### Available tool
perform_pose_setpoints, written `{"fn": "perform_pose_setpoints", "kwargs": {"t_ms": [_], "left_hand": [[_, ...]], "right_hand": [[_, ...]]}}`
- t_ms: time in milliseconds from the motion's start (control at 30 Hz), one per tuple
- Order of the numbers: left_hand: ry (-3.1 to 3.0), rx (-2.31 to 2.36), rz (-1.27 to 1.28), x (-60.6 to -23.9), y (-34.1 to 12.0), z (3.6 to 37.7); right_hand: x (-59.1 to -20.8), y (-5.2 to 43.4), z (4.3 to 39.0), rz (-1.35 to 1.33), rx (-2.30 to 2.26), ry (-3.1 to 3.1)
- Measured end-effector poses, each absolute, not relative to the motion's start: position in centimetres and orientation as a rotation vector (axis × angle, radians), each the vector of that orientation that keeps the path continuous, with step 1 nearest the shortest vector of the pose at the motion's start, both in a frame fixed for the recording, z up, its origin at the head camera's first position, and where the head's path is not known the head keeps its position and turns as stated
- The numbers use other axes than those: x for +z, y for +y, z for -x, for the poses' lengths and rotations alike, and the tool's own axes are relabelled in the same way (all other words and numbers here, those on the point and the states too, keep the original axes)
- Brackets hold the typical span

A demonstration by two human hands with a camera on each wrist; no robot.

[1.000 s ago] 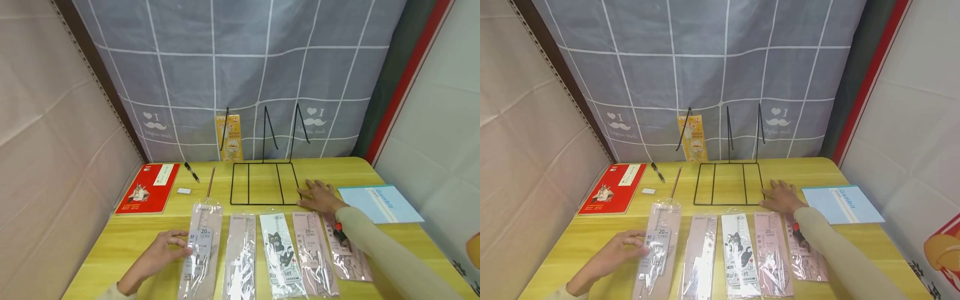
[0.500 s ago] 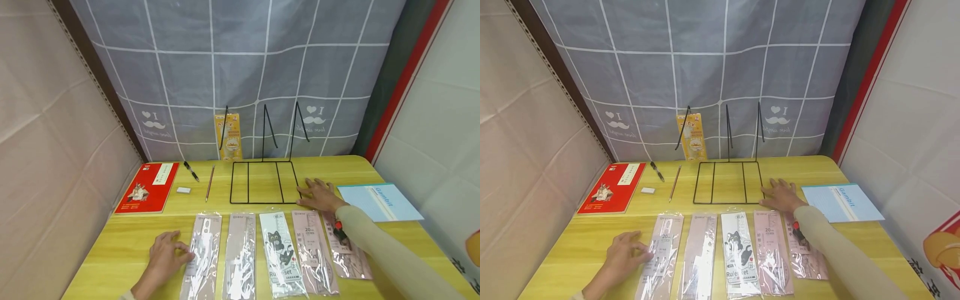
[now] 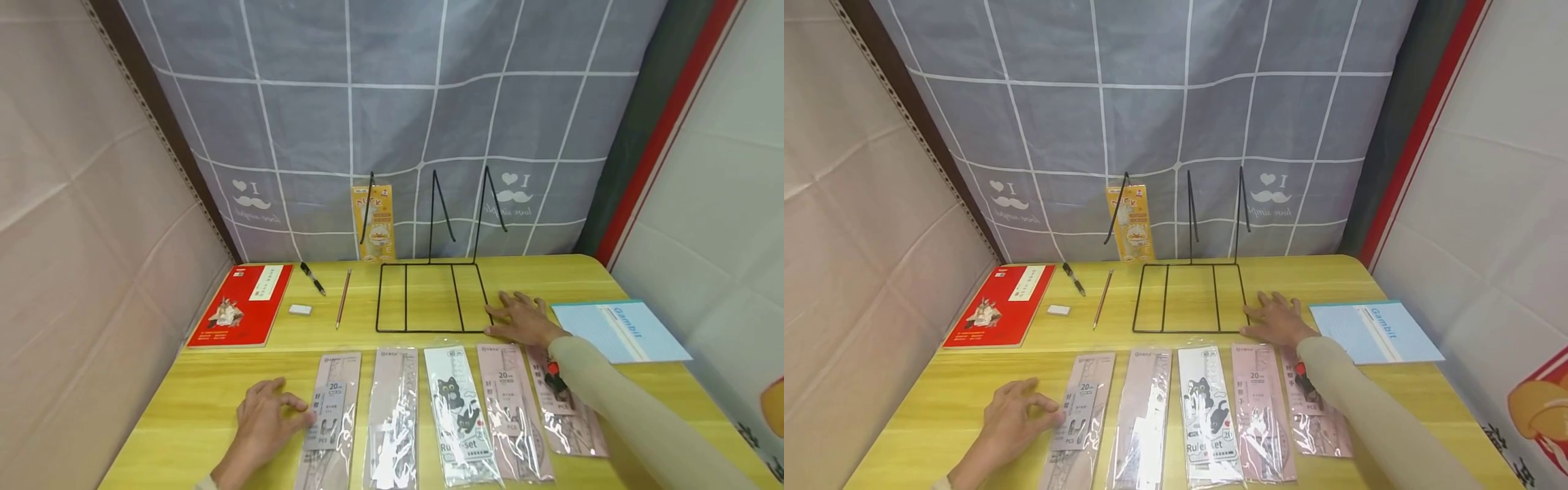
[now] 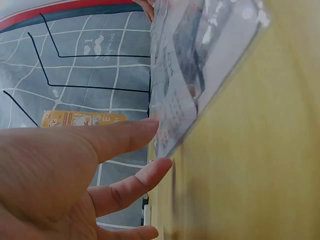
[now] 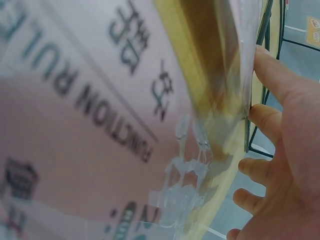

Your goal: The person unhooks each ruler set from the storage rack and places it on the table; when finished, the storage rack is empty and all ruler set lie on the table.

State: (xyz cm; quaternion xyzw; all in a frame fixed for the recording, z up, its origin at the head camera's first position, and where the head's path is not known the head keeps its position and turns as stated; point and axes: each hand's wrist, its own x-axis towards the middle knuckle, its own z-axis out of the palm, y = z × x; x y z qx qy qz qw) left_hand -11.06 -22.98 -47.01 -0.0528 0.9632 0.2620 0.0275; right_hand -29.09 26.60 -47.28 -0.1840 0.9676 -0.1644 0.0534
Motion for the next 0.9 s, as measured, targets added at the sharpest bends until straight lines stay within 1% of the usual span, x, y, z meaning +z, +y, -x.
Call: {"fn": "perform_pose_setpoints", "kwargs": {"t_ms": [133,300,567,700,900], "left_hand": [[2.995,0.877,0.086,-46.4,-23.2,11.9],[2.922,1.110,-0.061,-45.9,-23.2,13.6],[2.835,1.322,-0.091,-46.4,-22.1,17.8],[2.841,1.365,-0.120,-45.9,-21.1,21.3],[2.894,1.457,-0.195,-43.6,-19.4,28.3]], "right_hand": [[-47.5,26.7,29.1,0.560,-0.498,2.952],[-47.5,26.6,29.0,0.555,-0.512,2.948],[-47.3,26.4,29.2,0.554,-0.510,2.940],[-47.2,26.4,29.2,0.550,-0.506,2.942],[-47.6,26.5,29.1,0.540,-0.478,2.960]]}}
